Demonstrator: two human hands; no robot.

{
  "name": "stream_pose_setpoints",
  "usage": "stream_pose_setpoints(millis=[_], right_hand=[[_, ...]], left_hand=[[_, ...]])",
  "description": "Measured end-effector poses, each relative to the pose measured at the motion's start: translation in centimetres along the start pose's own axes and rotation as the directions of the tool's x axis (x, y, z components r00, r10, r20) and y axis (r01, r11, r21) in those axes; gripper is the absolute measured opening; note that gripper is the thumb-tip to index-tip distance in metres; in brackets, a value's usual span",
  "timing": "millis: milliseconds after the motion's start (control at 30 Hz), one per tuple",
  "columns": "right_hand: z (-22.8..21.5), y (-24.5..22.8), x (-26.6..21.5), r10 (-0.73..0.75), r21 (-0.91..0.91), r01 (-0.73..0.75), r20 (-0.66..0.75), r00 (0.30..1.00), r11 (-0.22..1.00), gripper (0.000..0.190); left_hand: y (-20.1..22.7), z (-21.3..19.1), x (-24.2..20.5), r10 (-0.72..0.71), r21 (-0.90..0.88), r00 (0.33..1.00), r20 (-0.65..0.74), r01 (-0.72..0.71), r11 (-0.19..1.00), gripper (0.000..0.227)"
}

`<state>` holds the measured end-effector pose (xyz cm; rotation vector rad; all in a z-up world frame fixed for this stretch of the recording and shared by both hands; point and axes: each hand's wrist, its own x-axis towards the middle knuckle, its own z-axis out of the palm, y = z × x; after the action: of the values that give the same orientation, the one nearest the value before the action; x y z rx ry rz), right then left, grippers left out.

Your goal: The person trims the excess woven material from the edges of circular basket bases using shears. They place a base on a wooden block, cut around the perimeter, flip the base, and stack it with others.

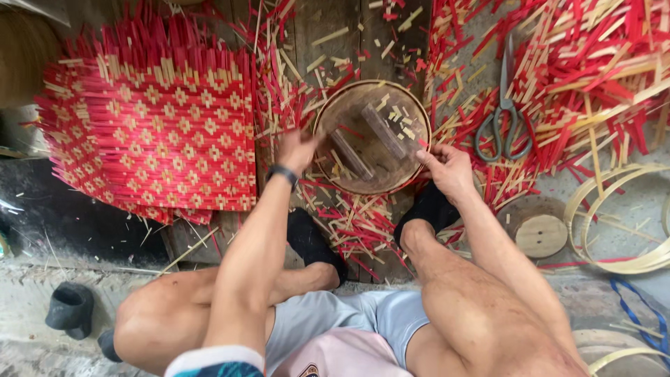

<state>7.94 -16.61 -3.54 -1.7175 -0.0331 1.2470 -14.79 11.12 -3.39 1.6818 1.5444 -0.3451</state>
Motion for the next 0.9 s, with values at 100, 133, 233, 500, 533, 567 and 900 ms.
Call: stream_pose_setpoints(millis=[100,133,233,500,533,567,900], right_hand=[[0.0,0.2,-0.4,-0.007,0.022,0.007,-0.003,1.0,1.0,0.025],[0.0,0.1,-0.4,-0.012,0.043,0.012,-0.003,1.0,0.999,0.025],[0.3,0.5,-0.6,-0.075,0.017,0.075,-0.022,0.997,0.997,0.025],[0.1,-1.9,1.2,-0.073,0.1,0.078,-0.05,0.996,0.992,0.033],[0.2,-2.1,1.4,-0.035,0.11,0.038,-0.036,0.999,0.993,0.035],[0.4,-2.0,1.4,-0.021,0.124,0.026,-0.045,0.999,0.992,0.031],[1.3,-0.2,2.8,0.022,0.144,-0.008,-0.096,0.995,0.99,0.021]], left_hand=[[-2.5,1.1,-3.1,-0.143,-0.598,0.962,0.234,0.259,0.759,0.038],[-2.6,1.3,-2.9,-0.136,-0.627,0.964,0.229,0.253,0.737,0.037],[-3.2,2.2,-2.5,-0.17,-0.65,0.966,0.194,0.256,0.715,0.035],[-0.9,4.6,-4.4,-0.159,-0.568,0.98,-0.122,0.062,0.821,0.03],[-0.3,5.6,-5.8,-0.231,-0.68,0.972,0.037,0.194,0.707,0.032],[0.2,6.5,-7.2,-0.277,-0.749,0.944,0.18,0.314,0.583,0.034],[-0.7,10.9,-8.5,-0.304,-0.884,0.918,0.256,0.349,0.31,0.02]])
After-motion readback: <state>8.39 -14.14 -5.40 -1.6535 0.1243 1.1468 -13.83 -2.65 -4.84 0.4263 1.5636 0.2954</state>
